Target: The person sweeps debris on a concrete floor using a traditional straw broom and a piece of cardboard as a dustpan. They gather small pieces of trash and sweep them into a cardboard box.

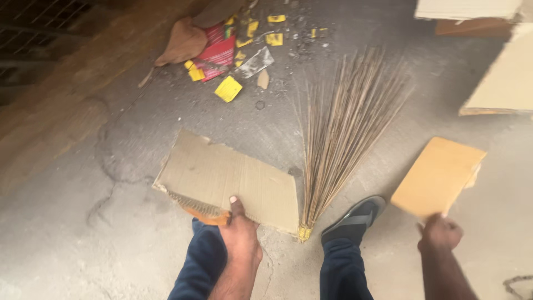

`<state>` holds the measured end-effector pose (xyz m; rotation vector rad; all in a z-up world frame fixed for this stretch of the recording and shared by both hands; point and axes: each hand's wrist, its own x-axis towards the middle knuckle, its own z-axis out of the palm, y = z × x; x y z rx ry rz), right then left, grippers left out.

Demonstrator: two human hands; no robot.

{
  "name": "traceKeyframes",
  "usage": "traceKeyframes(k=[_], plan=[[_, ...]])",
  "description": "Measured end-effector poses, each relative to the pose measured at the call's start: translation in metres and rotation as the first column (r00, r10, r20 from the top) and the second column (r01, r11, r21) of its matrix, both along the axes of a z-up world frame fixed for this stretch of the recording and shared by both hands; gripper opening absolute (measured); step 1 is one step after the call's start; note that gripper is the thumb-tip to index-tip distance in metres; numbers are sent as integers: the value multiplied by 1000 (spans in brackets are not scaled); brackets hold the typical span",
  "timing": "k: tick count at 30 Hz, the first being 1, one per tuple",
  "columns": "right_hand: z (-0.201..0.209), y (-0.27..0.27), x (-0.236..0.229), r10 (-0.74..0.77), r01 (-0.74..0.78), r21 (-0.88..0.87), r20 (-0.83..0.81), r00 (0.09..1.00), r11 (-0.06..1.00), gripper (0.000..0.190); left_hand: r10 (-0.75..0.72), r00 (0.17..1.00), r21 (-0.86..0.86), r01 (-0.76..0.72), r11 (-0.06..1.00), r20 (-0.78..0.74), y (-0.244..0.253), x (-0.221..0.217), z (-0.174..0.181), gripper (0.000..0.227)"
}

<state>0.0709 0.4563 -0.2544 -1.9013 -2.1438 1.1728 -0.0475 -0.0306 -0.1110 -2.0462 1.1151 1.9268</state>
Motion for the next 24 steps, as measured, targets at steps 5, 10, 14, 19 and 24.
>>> traceKeyframes(k=[5, 10, 14, 19, 24], plan=[[-50, -57, -27, 307, -275, -272, 81, 948, 922, 43, 1, 994, -26, 2, 1000, 108, 4, -5, 1, 55], [-76, -204, -18, 645, -339, -610, 393, 656, 716, 122, 43, 996, -26, -41, 999, 76, -7, -9, 3, 59], [-101, -267, -21, 622, -348, -517, 602, 501, 782, 126, 50, 999, -32, -50, 998, 13, -21, -7, 0, 57], [-80, -277, -16, 647, -537, -367, 517, 561, 759, 97, 67, 995, -26, -65, 998, 76, -28, -1, 2, 57], [29, -287, -25, 646, -606, -242, 416, 640, 757, 92, 116, 992, 5, -116, 993, 39, -29, -6, 7, 56]])
